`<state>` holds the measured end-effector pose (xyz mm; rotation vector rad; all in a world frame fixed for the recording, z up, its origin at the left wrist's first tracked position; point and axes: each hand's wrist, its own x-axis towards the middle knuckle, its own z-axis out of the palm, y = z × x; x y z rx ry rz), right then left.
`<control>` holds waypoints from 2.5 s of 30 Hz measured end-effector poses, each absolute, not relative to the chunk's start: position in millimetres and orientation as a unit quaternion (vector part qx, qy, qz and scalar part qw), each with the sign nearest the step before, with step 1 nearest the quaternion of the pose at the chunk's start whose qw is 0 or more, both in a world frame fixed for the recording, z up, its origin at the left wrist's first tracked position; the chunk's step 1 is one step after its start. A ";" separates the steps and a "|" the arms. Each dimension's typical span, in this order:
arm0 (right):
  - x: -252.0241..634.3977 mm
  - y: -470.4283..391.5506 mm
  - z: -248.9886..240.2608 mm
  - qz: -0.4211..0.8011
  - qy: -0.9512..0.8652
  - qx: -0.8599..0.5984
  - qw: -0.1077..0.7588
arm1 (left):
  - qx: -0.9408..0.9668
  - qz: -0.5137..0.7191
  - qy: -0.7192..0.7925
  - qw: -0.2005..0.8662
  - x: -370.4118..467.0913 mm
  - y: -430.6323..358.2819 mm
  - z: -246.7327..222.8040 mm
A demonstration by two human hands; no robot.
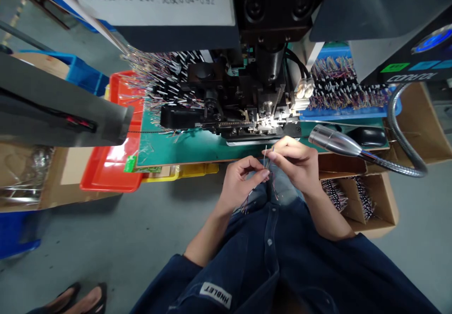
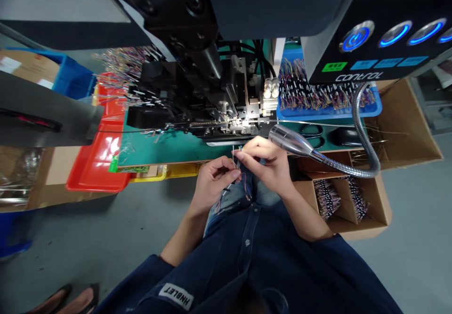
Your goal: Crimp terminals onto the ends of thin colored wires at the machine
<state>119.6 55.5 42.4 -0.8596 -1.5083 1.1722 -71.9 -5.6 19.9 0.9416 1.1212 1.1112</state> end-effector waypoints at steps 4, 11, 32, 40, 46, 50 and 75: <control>124.9 50.4 37.9 0.544 -0.592 -0.352 0.479 | 0.369 0.505 0.483 0.613 -71.9 -7.5 19.1; 128.5 46.1 36.0 0.568 -0.642 -0.308 0.412 | 0.402 0.468 0.480 0.623 -72.4 -2.8 18.0; 121.3 66.0 49.0 0.498 -0.657 -0.328 0.461 | 0.392 0.538 0.432 0.608 -66.7 2.6 20.1; 113.3 57.9 42.3 0.542 -0.619 -0.348 0.450 | 0.358 0.559 0.453 0.595 -66.6 8.1 17.9; 108.7 56.0 40.3 0.564 -0.581 -0.357 0.466 | 0.358 0.566 0.458 0.585 -64.6 9.0 15.5; 106.6 57.4 38.3 0.532 -0.594 -0.378 0.471 | 0.336 0.571 0.458 0.592 -60.7 10.7 9.0; 98.7 68.9 34.0 0.509 -0.605 -0.376 0.483 | 0.285 0.633 0.419 0.585 -41.9 21.3 8.0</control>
